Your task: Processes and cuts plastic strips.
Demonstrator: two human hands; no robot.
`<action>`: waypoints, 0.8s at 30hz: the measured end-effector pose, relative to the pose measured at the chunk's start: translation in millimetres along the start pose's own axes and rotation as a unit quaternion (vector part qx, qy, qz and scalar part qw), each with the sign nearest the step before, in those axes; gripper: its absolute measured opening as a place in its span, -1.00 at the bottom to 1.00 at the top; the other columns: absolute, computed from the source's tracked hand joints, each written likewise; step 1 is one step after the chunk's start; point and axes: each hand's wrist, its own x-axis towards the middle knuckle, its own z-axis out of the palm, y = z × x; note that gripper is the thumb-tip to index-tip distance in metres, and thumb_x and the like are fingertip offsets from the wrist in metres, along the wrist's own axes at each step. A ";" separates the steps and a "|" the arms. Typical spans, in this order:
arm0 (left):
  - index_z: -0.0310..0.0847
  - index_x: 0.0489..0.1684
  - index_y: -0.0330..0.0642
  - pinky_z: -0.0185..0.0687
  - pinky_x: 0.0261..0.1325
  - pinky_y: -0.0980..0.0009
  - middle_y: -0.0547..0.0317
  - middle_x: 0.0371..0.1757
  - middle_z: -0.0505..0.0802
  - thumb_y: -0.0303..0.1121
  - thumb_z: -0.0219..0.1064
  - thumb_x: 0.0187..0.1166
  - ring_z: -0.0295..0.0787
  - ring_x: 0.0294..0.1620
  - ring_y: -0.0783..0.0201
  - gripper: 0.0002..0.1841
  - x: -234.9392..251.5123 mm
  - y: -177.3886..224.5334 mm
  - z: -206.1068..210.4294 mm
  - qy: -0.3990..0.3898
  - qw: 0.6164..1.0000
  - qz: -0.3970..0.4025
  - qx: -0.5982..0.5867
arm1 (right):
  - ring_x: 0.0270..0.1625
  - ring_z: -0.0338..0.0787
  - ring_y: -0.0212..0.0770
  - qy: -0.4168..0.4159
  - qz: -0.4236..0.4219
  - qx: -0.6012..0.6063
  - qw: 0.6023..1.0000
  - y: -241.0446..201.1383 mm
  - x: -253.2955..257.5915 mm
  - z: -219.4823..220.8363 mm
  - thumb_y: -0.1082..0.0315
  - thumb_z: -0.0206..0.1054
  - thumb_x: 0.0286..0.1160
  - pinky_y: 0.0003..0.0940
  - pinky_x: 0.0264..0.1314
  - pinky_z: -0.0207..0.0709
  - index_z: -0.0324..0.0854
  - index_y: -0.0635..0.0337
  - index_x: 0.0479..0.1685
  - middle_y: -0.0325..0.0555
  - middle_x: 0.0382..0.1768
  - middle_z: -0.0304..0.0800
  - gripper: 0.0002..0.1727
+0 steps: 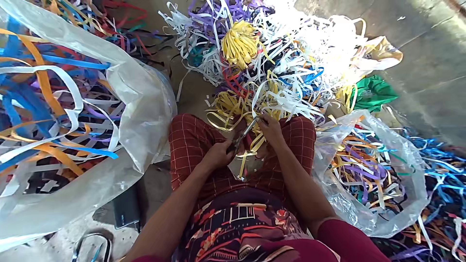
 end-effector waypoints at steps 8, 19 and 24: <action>0.52 0.44 -0.28 0.64 0.24 0.03 -0.17 0.07 0.79 -0.19 0.22 0.76 0.79 0.03 0.04 -0.58 0.0 1.9 -1.4 -0.041 0.993 0.017 -0.109 | -0.43 0.48 -0.42 -0.090 -0.021 0.138 0.986 4.7 -10.9 -6.2 0.35 0.25 0.73 -0.46 -0.30 0.44 0.69 0.30 0.02 -0.16 -0.37 0.63 -0.81; 0.55 0.41 -0.25 0.67 0.21 0.08 -0.11 0.07 0.81 -0.22 0.20 0.78 0.80 -0.01 0.10 -0.62 5.8 -6.3 2.3 -0.026 0.993 0.034 -0.114 | -0.47 0.48 -0.45 -0.137 -0.061 0.142 0.978 10.2 -8.5 -3.2 0.37 0.28 0.70 -0.51 -0.35 0.44 0.71 0.28 -0.07 -0.20 -0.41 0.64 -0.84; 0.59 0.30 -0.30 0.70 0.13 0.06 -0.12 -0.10 0.82 -0.24 0.18 0.81 0.81 -0.16 0.08 -0.66 7.1 -6.7 1.1 -0.026 0.994 0.014 -0.101 | -0.36 0.55 -0.34 -0.081 -0.034 0.094 0.992 4.7 -9.9 -3.0 0.30 0.29 0.72 -0.39 -0.27 0.48 0.72 0.27 0.01 -0.10 -0.25 0.70 -0.79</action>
